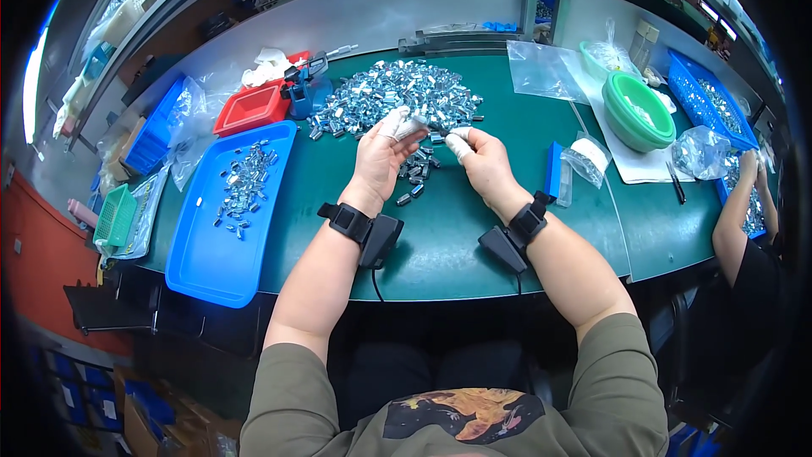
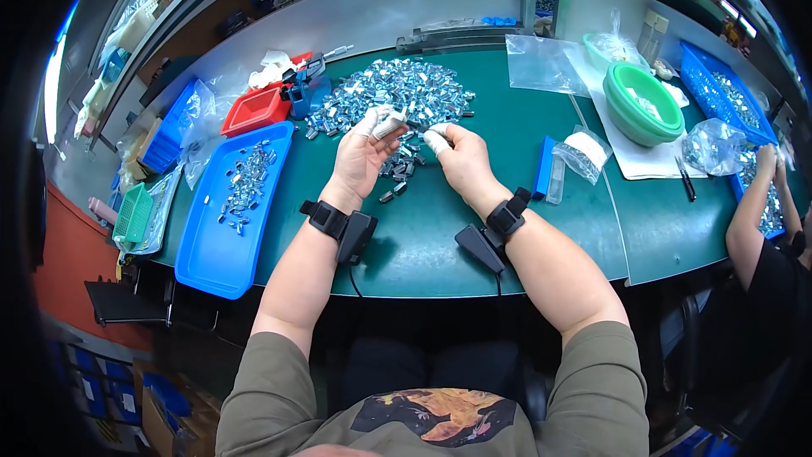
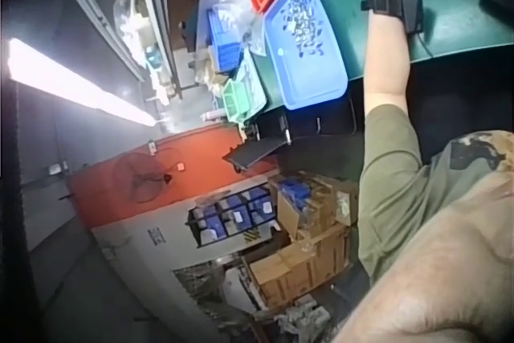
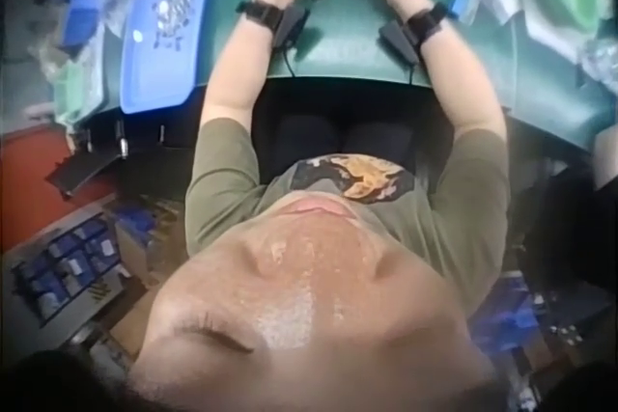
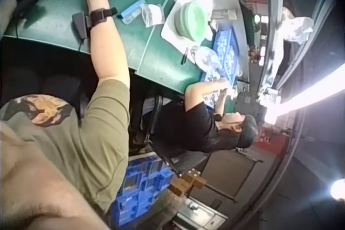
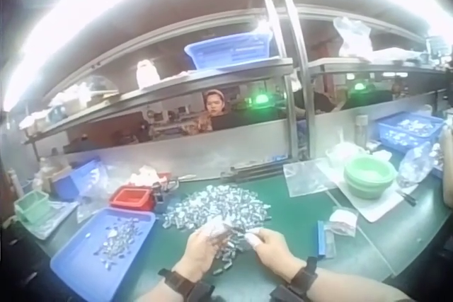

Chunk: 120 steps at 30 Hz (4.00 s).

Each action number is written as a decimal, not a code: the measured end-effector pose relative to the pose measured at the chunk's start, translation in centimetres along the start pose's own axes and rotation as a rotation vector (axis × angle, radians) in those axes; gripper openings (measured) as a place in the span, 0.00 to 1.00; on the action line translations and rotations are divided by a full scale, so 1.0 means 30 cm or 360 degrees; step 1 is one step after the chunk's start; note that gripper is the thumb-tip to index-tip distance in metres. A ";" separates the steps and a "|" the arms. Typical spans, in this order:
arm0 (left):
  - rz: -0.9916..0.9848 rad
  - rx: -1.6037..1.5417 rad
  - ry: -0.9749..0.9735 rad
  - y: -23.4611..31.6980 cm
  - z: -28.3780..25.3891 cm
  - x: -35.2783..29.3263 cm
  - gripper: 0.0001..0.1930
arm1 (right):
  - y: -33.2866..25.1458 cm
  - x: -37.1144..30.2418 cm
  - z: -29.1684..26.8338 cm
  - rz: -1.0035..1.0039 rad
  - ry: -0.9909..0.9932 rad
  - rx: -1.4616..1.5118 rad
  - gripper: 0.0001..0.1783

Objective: Manually assembling small metal pins into plastic caps at a production workstation.

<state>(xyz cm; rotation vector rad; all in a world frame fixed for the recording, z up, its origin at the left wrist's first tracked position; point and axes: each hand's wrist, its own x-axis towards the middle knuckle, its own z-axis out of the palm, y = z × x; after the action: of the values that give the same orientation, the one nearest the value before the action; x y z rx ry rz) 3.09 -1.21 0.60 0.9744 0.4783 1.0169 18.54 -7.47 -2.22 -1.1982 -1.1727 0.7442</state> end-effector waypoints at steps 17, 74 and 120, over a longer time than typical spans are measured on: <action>-0.0015 -0.0238 -0.0117 -0.007 -0.007 0.002 0.19 | -0.022 -0.006 -0.010 -0.0055 0.0097 0.0069 0.08; 0.0283 0.0539 0.0365 0.011 -0.046 0.037 0.10 | -0.012 0.001 -0.007 0.0188 0.0050 0.0102 0.09; -0.0036 0.0367 -0.0086 0.021 -0.051 0.027 0.11 | -0.037 -0.022 0.012 -0.0036 0.0003 -0.0037 0.08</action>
<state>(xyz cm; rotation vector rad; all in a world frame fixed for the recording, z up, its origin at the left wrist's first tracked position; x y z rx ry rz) 2.06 0.29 0.43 1.1964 0.5691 0.9261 17.85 -8.25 -1.37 -1.2028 -1.1940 0.7143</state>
